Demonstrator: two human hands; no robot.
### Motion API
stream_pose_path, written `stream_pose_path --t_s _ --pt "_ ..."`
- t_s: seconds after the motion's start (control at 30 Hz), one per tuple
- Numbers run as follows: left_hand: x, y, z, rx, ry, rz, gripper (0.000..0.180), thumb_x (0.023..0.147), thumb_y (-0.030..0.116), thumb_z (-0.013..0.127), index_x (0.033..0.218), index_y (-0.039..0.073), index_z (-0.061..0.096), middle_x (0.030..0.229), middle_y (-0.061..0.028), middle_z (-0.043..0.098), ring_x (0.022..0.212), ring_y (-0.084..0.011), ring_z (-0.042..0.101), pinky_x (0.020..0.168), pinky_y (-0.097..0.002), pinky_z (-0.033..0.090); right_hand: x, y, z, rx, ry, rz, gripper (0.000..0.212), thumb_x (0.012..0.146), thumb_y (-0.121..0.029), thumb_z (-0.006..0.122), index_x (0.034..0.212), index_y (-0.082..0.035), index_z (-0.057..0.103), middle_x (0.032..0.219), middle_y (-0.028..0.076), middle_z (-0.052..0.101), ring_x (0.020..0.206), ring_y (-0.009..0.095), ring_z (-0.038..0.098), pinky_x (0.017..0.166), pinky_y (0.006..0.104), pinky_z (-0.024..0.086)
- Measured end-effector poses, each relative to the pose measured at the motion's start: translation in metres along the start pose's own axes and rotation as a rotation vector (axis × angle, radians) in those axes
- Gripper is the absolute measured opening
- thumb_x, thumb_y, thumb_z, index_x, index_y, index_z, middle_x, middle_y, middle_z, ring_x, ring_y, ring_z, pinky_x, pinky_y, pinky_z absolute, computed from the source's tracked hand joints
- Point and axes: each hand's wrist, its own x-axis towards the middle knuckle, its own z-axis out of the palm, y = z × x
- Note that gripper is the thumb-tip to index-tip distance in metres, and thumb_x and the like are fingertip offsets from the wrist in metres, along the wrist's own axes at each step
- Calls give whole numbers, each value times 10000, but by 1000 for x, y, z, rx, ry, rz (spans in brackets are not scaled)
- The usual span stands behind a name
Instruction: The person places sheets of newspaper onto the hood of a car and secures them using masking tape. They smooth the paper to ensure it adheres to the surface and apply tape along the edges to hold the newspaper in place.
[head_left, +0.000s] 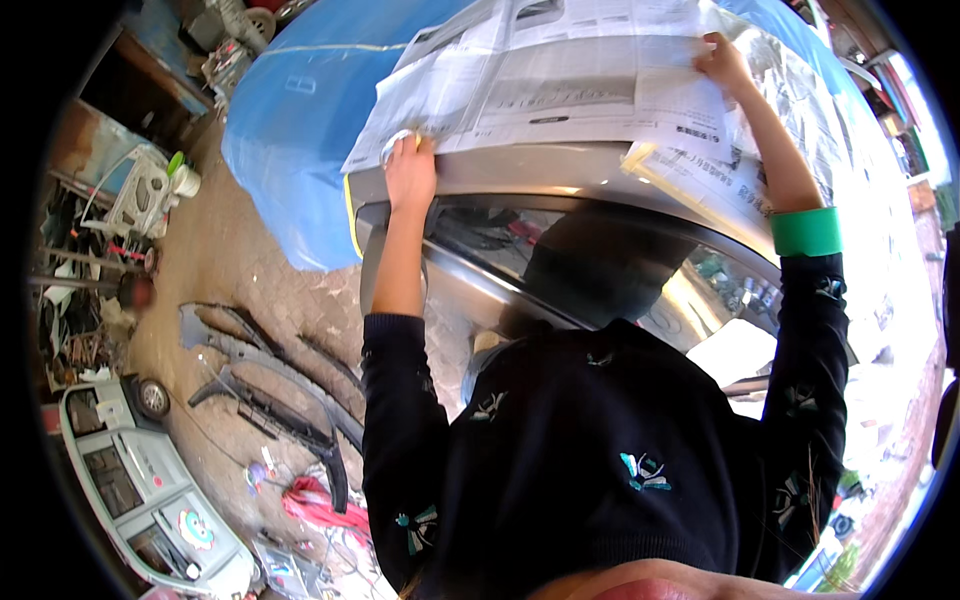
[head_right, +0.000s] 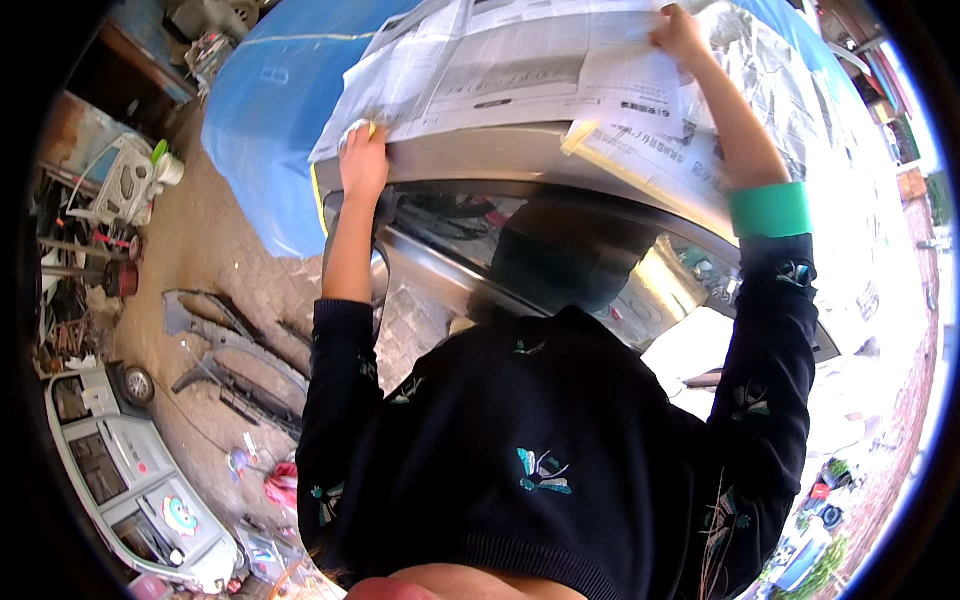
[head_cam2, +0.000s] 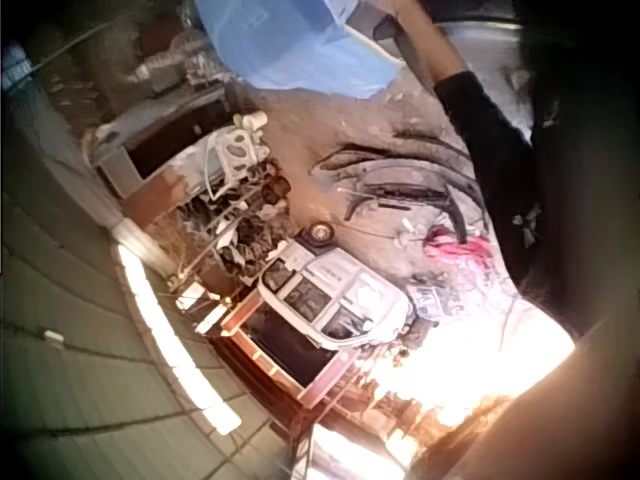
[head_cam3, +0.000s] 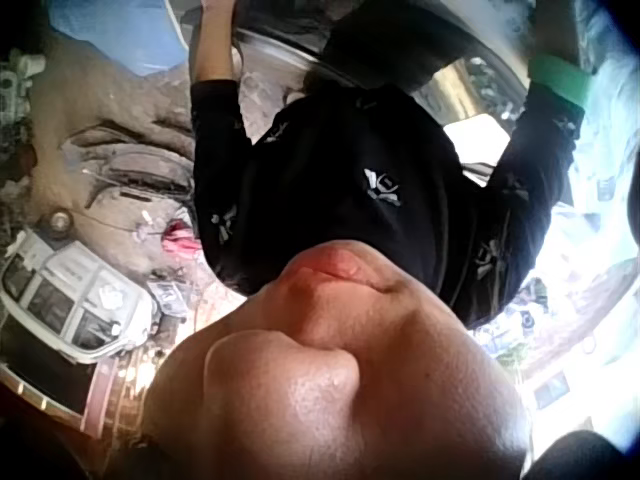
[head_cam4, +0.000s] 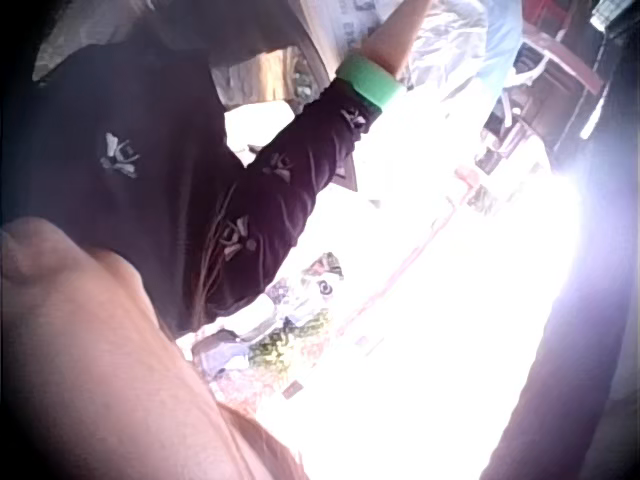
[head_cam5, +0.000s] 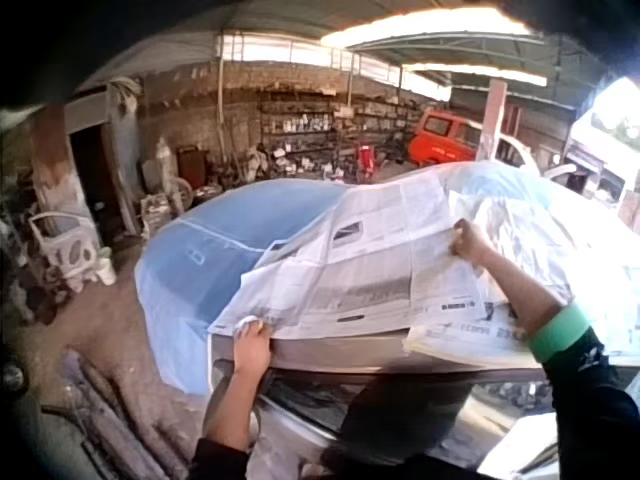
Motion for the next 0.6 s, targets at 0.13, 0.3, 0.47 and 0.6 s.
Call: stream_pose_path --t_s 0.13,0.3,0.47,0.6 --pt "-2 6 -12 -17 -60 -37 310 822 69 521 1110 83 636 1126 -101 562 1090 -285 522 873 -441 475 -14 -24 -13 12 13 41 577 716 -210 764 1227 -57 542 1028 203 668 982 347 644 858 407 507" --pt "3 11 -19 -25 -132 -45 285 820 104 521 1072 64 648 1152 -111 556 1101 -300 515 866 -459 477 -14 -25 -19 23 -54 105 582 695 -188 768 1210 -24 553 1052 207 663 1005 340 642 878 393 509" --pt "-1 6 -38 -77 -84 -32 303 855 259 518 913 14 685 1087 -142 595 1052 -333 540 865 -478 471 -14 -32 -17 -14 -62 49 568 681 -168 748 1179 16 548 1073 241 641 1027 361 623 888 408 498" --pt "16 -12 -40 -12 -101 -42 564 934 451 460 721 -16 694 915 -195 643 909 -374 595 816 -488 481 -9 -31 -14 -5 -105 19 569 704 -172 747 1209 -10 539 1084 226 637 1038 362 610 896 401 488"
